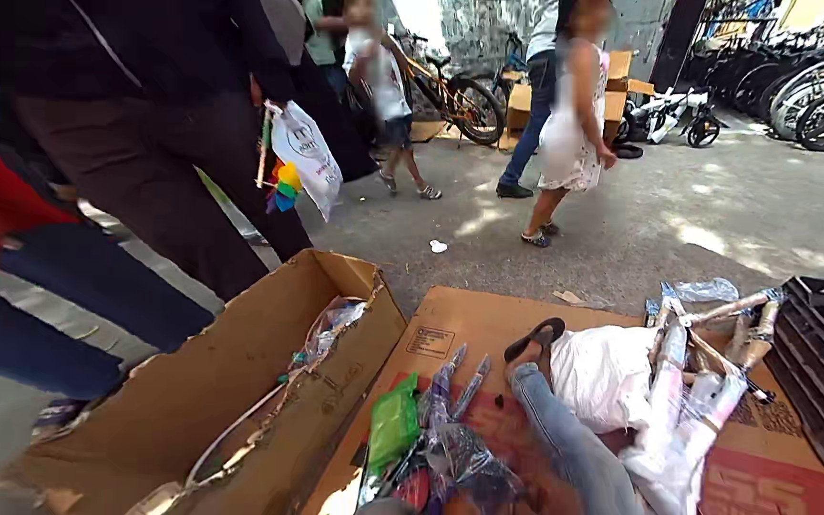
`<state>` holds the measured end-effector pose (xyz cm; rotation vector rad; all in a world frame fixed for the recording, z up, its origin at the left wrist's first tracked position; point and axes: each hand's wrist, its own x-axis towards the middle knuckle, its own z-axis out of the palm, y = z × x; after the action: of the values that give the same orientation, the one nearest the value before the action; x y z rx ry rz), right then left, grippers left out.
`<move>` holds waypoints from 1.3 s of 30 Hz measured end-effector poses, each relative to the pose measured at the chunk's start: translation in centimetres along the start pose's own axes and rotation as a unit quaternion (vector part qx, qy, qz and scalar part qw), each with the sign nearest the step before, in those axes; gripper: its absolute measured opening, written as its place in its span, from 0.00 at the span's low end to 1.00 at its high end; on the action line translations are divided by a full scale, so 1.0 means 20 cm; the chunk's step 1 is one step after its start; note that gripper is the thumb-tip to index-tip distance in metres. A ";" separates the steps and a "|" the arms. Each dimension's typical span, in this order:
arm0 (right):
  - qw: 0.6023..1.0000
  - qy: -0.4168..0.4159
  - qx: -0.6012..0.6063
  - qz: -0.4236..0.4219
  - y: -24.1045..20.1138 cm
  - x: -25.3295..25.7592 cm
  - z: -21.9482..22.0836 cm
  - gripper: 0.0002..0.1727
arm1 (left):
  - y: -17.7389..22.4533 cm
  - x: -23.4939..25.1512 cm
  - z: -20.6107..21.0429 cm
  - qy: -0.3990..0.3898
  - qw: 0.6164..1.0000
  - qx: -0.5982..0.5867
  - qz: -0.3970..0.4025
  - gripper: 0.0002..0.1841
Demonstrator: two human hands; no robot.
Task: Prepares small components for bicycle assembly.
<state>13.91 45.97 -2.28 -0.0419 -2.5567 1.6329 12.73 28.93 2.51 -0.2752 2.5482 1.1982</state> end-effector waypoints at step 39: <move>0.984 -0.155 0.062 0.062 -0.08 -0.15 -0.09 0.12 | -0.06 0.03 -0.08 -0.190 0.980 0.033 0.050 0.52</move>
<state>17.13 46.65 -0.41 0.0703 -2.7126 1.9834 12.18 26.99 2.40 0.0918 2.2794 1.0781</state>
